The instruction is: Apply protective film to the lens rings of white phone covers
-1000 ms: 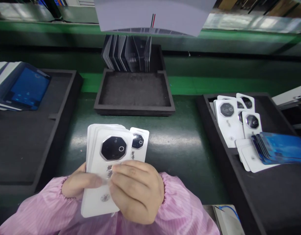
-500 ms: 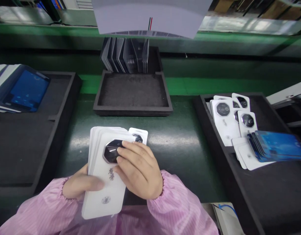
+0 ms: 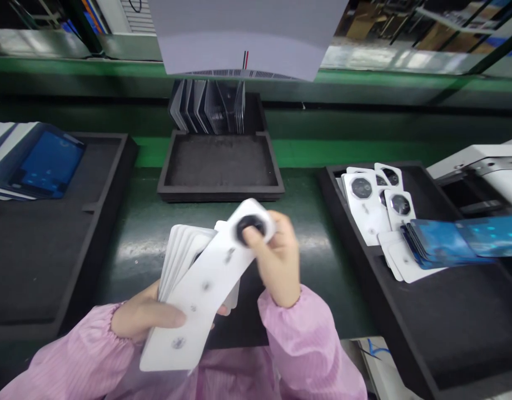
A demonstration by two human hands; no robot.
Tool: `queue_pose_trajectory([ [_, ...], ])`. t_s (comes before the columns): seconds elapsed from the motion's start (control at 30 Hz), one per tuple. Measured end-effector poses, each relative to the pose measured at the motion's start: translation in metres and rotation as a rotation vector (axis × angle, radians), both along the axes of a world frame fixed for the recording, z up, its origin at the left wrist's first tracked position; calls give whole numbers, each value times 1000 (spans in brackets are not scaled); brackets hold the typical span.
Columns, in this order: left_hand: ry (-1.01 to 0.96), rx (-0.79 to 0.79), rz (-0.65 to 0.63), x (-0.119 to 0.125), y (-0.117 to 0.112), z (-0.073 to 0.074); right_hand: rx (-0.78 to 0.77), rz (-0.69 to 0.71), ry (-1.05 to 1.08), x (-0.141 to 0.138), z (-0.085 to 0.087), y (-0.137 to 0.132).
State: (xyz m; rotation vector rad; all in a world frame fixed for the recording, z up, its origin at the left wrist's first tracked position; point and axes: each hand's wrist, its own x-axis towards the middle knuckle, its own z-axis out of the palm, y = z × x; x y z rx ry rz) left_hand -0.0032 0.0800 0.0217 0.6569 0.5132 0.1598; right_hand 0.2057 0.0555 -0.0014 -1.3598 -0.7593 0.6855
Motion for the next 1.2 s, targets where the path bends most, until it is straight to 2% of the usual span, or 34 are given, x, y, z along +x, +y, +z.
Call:
queue_pose_trajectory([
  [0.07, -43, -52, 43, -3, 1, 1, 151, -301, 105, 19, -2, 7],
  [0.1, -67, -74, 77, -5, 3, 1, 210, -392, 131, 28, -4, 9],
  [0.13, -87, -92, 116, -8, 4, 2, 236, -427, 127, 34, -5, 11],
  [0.17, -102, -102, 157, -11, 6, 3, 206, -385, 67, 37, -7, 11],
  [0.23, -123, -109, 234, -15, 9, 5, 33, -145, -142, 35, -13, 12],
  [0.3, -144, -110, 274, -18, 10, 4, -147, 142, -346, 21, -20, 13],
  [0.37, -157, -100, 286, -19, 10, 2, -215, 276, -456, 4, -26, 15],
  [0.47, -140, -88, 245, -16, 7, -4, -191, 197, -621, -13, -30, 16],
  [0.57, -39, -72, 189, -12, 3, -7, 0, 66, -708, -17, -24, 12],
  [0.63, 59, -48, 175, -8, 1, -7, 142, 133, -570, -16, -17, 6],
  [0.7, 124, -30, 144, -6, -1, -6, 186, 272, -401, -17, -12, 2],
  [0.77, 157, 4, 108, -4, -2, -6, 154, 360, -302, -18, -9, 0],
  [0.97, 272, 277, 35, -2, -2, -4, 72, 449, -169, -16, -6, 2],
  [1.03, 246, 269, 46, -1, -2, -4, 73, 410, -252, -18, -4, 0],
  [1.07, 222, 229, 70, 0, -3, -4, 104, 348, -362, -20, -4, -2],
  [1.13, 185, 117, 143, 0, -4, -5, 246, 213, -663, -26, -4, -6],
  [1.2, 167, 32, 218, -1, -5, -7, 426, 197, -904, -32, -5, -11],
])
